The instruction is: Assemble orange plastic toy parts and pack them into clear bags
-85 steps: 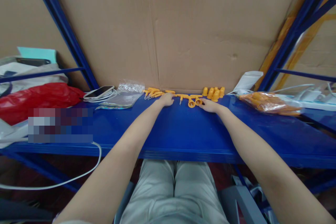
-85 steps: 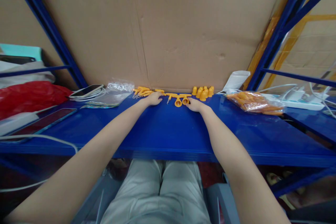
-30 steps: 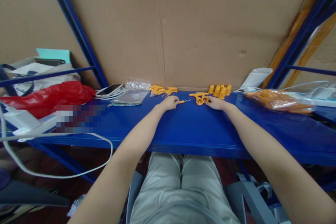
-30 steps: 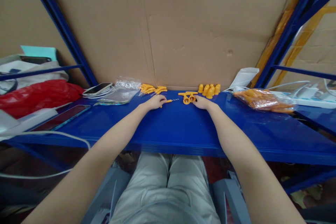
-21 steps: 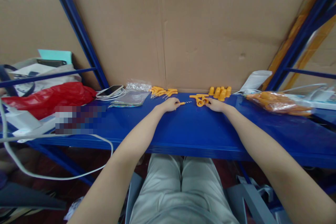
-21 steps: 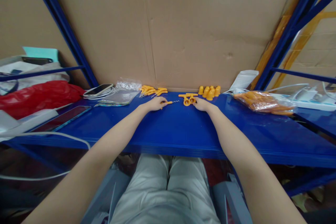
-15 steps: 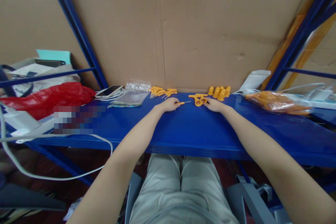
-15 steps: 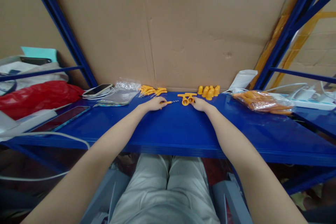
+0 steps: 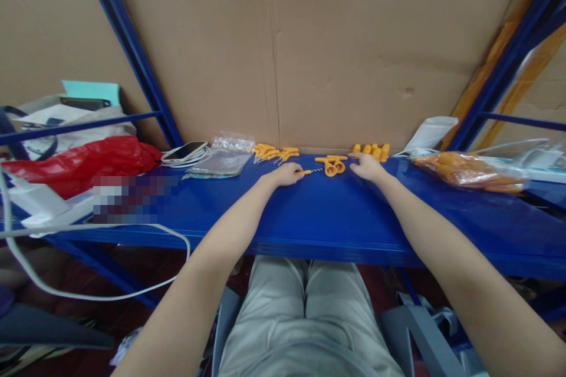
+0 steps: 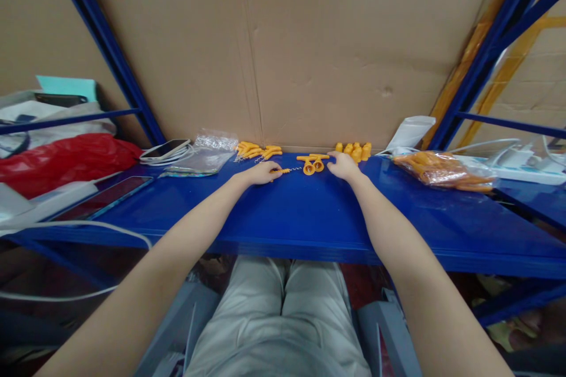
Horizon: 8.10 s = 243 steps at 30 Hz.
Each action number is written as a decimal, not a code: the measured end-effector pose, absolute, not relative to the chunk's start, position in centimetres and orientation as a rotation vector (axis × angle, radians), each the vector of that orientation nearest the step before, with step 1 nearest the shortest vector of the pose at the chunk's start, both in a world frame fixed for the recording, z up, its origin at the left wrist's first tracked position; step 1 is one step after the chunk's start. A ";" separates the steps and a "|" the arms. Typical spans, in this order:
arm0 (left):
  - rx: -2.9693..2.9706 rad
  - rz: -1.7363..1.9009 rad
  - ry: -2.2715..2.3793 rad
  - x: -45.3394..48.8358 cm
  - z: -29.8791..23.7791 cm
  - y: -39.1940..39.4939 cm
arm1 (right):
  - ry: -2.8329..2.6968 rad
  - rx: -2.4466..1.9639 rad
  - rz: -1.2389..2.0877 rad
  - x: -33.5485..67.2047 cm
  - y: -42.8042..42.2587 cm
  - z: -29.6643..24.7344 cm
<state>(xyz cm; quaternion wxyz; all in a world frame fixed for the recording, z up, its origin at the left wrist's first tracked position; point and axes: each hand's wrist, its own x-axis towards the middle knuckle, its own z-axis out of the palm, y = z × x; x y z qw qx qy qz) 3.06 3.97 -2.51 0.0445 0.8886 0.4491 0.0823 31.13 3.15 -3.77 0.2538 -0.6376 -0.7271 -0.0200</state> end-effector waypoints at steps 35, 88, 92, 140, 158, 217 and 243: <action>2.788 0.410 1.181 4.2 -2.9 3.7 | -1.511 -2.034 0.090 33.6 2.6 -3.6; 2.467 0.417 1.585 2.7 -2.0 3.6 | -1.918 -1.941 -0.095 32.6 3.6 -4.2; 2.463 0.573 1.602 2.7 -2.4 3.9 | -1.936 -1.813 -0.181 31.9 3.1 -3.4; 2.582 0.808 1.508 3.3 -3.0 3.8 | -1.950 -1.242 0.147 26.7 1.8 -3.5; 2.291 0.692 1.513 3.6 -2.6 3.1 | -1.901 -1.097 0.480 27.1 2.1 -3.2; 2.472 1.023 1.304 4.2 -3.2 4.0 | -1.658 -1.409 0.921 26.6 -0.4 -1.5; 2.598 1.149 1.319 4.2 -3.3 4.2 | -1.594 -1.389 0.980 26.2 -0.6 -1.4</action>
